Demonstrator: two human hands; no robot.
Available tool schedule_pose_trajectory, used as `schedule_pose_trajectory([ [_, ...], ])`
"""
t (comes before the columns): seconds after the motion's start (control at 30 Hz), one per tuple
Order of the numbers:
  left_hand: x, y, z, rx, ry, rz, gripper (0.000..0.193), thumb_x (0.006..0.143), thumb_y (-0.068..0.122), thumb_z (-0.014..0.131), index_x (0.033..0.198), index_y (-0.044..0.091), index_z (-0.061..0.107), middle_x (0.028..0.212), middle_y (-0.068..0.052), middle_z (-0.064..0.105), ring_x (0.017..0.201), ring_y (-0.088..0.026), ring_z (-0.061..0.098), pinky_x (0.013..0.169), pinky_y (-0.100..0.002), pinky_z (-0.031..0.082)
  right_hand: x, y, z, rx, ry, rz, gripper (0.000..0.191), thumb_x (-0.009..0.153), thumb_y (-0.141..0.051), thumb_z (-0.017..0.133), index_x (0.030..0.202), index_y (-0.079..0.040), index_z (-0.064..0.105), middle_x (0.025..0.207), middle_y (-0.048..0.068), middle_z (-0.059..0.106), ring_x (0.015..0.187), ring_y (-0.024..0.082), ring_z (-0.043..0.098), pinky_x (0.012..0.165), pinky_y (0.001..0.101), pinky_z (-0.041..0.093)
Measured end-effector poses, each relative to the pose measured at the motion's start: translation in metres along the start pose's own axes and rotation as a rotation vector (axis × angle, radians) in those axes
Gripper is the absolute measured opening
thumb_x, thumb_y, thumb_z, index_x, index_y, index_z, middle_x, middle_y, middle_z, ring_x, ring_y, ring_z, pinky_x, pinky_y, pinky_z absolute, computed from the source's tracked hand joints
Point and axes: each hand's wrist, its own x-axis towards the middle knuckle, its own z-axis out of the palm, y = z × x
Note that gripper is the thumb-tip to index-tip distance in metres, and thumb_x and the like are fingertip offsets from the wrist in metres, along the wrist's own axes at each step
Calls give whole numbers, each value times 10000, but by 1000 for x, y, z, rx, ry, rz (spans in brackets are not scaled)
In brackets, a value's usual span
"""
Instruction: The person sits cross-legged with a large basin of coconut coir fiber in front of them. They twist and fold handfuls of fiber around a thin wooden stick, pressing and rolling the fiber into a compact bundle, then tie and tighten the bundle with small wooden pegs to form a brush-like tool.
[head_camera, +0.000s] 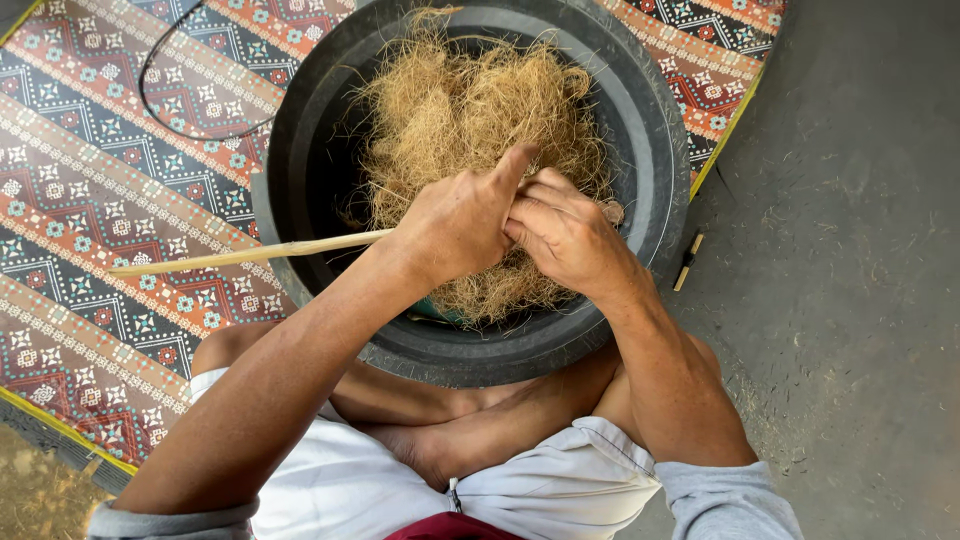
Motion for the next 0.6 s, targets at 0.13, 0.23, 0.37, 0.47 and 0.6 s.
schedule_pose_trajectory([
  [0.13,2,4,-4,-50,-31,-45,520,791,21,705,1269,24,501,835,-206,733,814,-376,741,727,-474,579,1,0,-1,25,21,-4,158,871,-2,789,996,26,696,962,135,688,949,319,639,840,417,546],
  [0.23,5,5,-4,-70,-75,-87,360,819,43,698,1148,36,554,833,-179,733,816,-347,749,736,-454,579,2,3,-1,42,39,-30,163,875,-2,787,1000,24,686,987,132,691,975,305,652,863,409,554],
  [0.37,8,0,-4,-44,-106,-152,271,813,142,742,1047,62,630,818,-159,728,806,-342,736,736,-455,564,3,4,-1,48,40,7,168,869,11,778,1015,14,696,985,121,705,979,305,663,845,404,554],
  [0.47,7,-4,-4,-67,-147,-230,188,797,166,723,961,84,682,793,-134,745,772,-307,761,756,-428,585,6,4,0,68,94,4,238,860,-48,805,1061,11,691,1003,119,712,960,291,673,824,393,561],
  [0.6,4,-9,-3,-12,-86,-220,200,798,241,733,895,67,712,761,-150,743,785,-315,745,798,-449,571,6,5,3,37,81,-5,250,865,-79,809,1080,-8,704,992,107,716,948,290,674,811,391,567],
])
